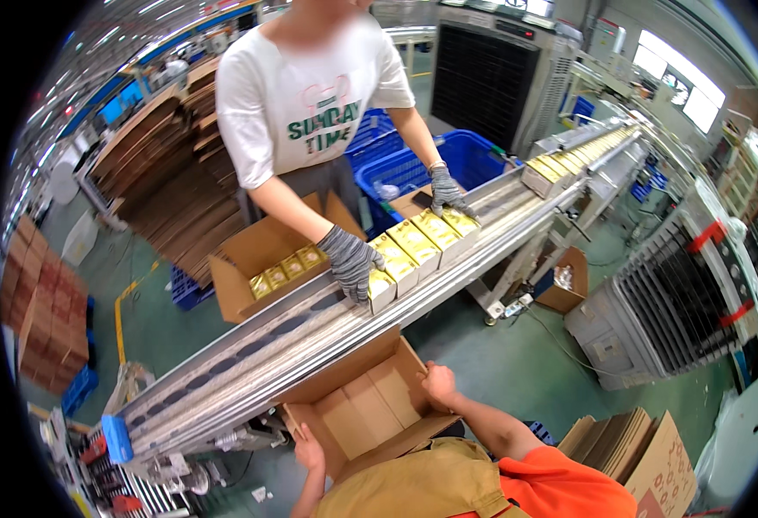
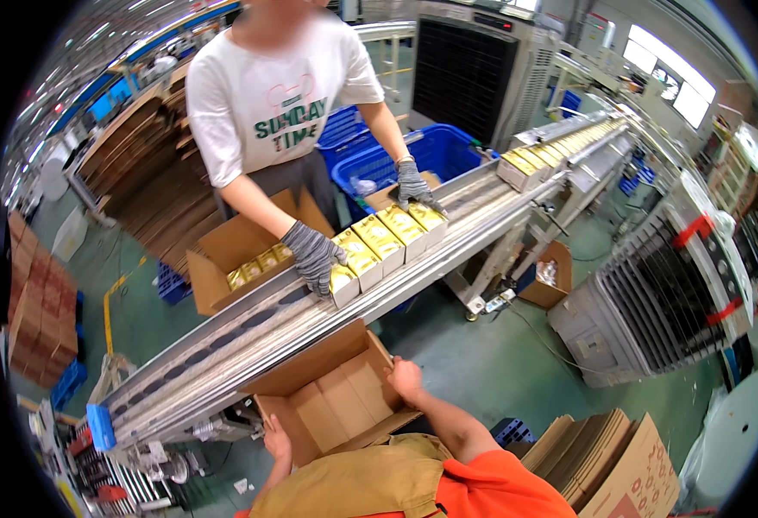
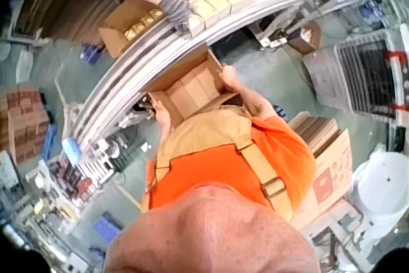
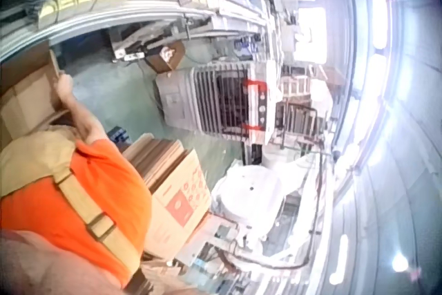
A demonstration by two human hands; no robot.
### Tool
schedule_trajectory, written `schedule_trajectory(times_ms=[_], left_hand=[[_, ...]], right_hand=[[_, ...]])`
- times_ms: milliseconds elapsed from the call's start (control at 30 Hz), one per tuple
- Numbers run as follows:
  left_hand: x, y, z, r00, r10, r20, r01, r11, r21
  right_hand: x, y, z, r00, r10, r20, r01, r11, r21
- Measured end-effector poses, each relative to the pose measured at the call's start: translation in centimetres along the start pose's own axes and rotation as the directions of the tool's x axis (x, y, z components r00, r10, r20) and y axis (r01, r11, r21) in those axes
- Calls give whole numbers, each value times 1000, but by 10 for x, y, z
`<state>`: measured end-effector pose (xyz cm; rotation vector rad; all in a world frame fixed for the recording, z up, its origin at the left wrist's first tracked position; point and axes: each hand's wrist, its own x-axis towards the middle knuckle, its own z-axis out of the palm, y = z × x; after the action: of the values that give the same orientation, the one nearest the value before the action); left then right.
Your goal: The person picks up gold-wrapped products from a conveyor belt and places them into a cardboard box.
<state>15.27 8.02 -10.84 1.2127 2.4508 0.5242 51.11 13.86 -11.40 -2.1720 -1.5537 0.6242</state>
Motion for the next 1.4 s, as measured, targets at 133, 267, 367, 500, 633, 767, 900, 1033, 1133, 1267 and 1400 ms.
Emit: schedule_trajectory(times_ms=[133,267,367,500,633,767,900,1033,1133,1267,1400], left_hand=[[-2,12,-4,1000,-15,-15,15,1000,-14],[-7,18,-14,1000,-11,23,12,999,-37],[-5,13,-9,1000,-16,26,17,999,-41],[-4,9,-3,1000,7,-1,-7,998,-61],[-5,11,-1,999,30,-21,-31,996,-87],[-5,9,0,999,37,-32,-39,996,-79],[-3,7,1,999,35,-29,-37,997,-74],[-2,4,1,999,19,-37,-21,997,-68],[0,-1,4,1000,14,-22,-16,996,-85],[-4,11,-2,999,34,11,-32,991,-128],[-1,1,-1,1000,1,-1,-2,995,-104]], right_hand=[[2,0,-3,1000,-15,-2,15,999,-28],[3,1,-2,1000,-27,7,27,998,-54],[5,2,2,999,-38,13,39,996,-76],[7,5,3,999,-35,28,37,994,-102],[7,7,0,999,-52,3,52,993,-105],[7,9,2,998,-54,17,55,990,-133],[6,5,1,999,-43,23,46,989,-144],[4,1,-1,999,-41,27,44,992,-120],[3,2,0,998,-40,39,44,993,-112],[3,8,0,999,-41,34,43,996,-77],[1,-4,-6,998,-41,54,45,997,-65]])
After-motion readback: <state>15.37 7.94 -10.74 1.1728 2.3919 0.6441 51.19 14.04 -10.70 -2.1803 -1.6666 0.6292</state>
